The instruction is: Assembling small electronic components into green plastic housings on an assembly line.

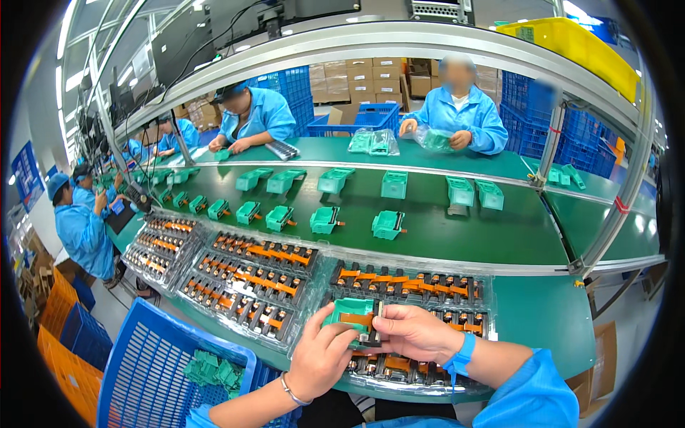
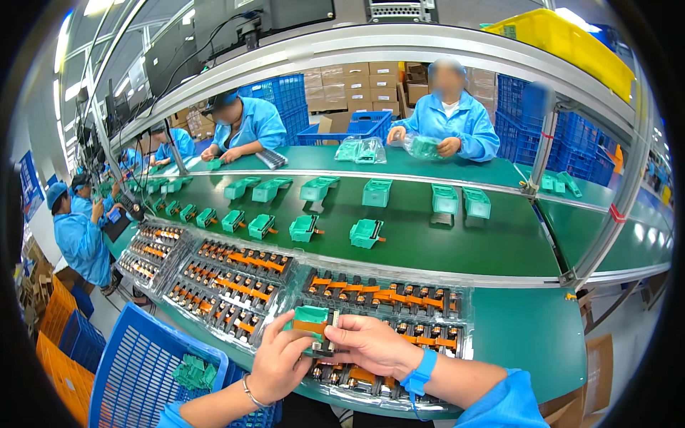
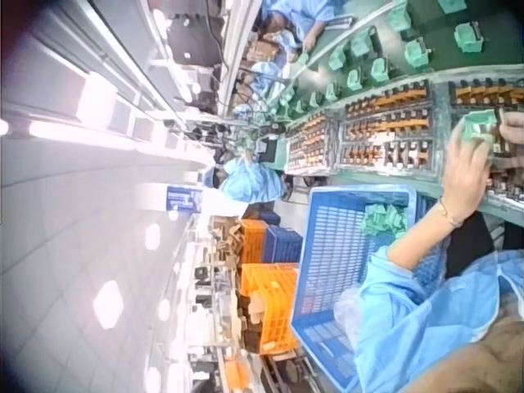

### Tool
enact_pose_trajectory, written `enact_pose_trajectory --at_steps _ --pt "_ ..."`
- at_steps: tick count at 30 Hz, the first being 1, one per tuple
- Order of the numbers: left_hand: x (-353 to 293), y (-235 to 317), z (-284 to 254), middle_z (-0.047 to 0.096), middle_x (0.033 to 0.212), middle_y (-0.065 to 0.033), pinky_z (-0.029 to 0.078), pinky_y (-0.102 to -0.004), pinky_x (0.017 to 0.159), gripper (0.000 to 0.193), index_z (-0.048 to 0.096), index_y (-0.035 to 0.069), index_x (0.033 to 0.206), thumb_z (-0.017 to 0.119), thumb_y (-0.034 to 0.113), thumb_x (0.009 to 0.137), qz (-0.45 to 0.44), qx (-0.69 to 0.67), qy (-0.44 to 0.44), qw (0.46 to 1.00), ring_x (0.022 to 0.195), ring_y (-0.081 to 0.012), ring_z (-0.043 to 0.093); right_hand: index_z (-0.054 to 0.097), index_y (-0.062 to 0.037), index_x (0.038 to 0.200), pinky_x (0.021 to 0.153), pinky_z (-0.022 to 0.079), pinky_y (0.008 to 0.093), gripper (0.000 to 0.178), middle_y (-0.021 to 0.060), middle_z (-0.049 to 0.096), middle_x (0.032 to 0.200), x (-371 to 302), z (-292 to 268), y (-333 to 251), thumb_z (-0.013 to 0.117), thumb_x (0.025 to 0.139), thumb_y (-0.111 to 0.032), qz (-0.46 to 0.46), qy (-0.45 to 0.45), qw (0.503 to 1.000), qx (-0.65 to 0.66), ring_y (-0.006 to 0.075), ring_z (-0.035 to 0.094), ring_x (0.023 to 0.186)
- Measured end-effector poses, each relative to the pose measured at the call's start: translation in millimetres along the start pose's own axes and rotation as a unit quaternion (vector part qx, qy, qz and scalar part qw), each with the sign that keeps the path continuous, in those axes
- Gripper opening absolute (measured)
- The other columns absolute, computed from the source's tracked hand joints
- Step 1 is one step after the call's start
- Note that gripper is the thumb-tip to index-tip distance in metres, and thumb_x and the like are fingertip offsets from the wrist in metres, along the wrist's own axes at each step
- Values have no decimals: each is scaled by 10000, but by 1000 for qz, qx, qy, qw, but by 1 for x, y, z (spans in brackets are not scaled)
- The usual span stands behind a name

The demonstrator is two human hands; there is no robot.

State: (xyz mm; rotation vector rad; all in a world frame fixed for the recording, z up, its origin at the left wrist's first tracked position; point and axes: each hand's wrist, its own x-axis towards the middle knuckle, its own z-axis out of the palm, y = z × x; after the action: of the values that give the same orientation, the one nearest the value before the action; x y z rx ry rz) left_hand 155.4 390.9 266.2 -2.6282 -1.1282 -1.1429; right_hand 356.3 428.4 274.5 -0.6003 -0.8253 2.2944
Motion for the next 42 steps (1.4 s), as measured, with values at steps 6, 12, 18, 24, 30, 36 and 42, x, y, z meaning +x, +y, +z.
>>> enact_pose_trajectory --at_steps 6,12,18,24,30,36,42 --pt "-15 -4 9 274 1379 -161 354 -398 1022 788 179 15 1376 694 95 784 -309 -435 61 843 1286 -267 315 583 -65 1030 796 475 293 191 -3 570 958 -2 -26 -3 586 895 -200 -10 27 998 -53 103 552 881" --pt "-15 -16 6 523 1176 -121 449 -389 938 336 415 27 1218 529 62 904 -466 -673 -59 571 1125 -228 512 601 -42 842 806 424 240 118 -12 568 939 -4 -30 -4 626 864 -156 -51 0 976 -212 83 527 890" --pt "-20 -25 11 568 1107 -127 471 -404 920 180 477 39 1040 532 -18 879 -461 -691 15 557 1052 -227 564 613 22 944 784 456 247 118 68 568 1041 -12 -23 -23 602 848 -47 -209 125 906 -347 118 560 914" --pt "-26 -21 18 589 1061 -103 472 -327 894 229 500 36 1004 614 -43 822 -442 -643 56 623 1018 -174 564 607 35 966 710 471 211 178 59 561 946 -16 -19 -12 656 804 -23 -270 156 838 -448 85 544 833" --pt "-21 -12 16 588 1048 -94 474 -302 886 263 502 25 1005 647 -45 798 -436 -607 49 663 1015 -156 560 620 4 980 606 482 209 220 67 573 815 -14 -18 -8 681 783 -71 -284 173 810 -483 94 572 699" --pt "-21 -9 14 584 1055 -95 472 -303 897 273 502 4 1018 651 -43 794 -418 -614 31 668 1004 -153 568 608 28 949 650 491 216 208 45 586 833 -9 -19 -7 696 774 -42 -254 184 795 -520 81 570 761" --pt "-20 -7 9 584 1071 -106 473 -306 911 284 503 -3 1026 654 -47 790 -428 -605 15 671 1019 -165 575 578 5 971 743 488 231 210 25 592 865 2 -35 4 681 797 -50 -180 153 889 -392 90 572 801"
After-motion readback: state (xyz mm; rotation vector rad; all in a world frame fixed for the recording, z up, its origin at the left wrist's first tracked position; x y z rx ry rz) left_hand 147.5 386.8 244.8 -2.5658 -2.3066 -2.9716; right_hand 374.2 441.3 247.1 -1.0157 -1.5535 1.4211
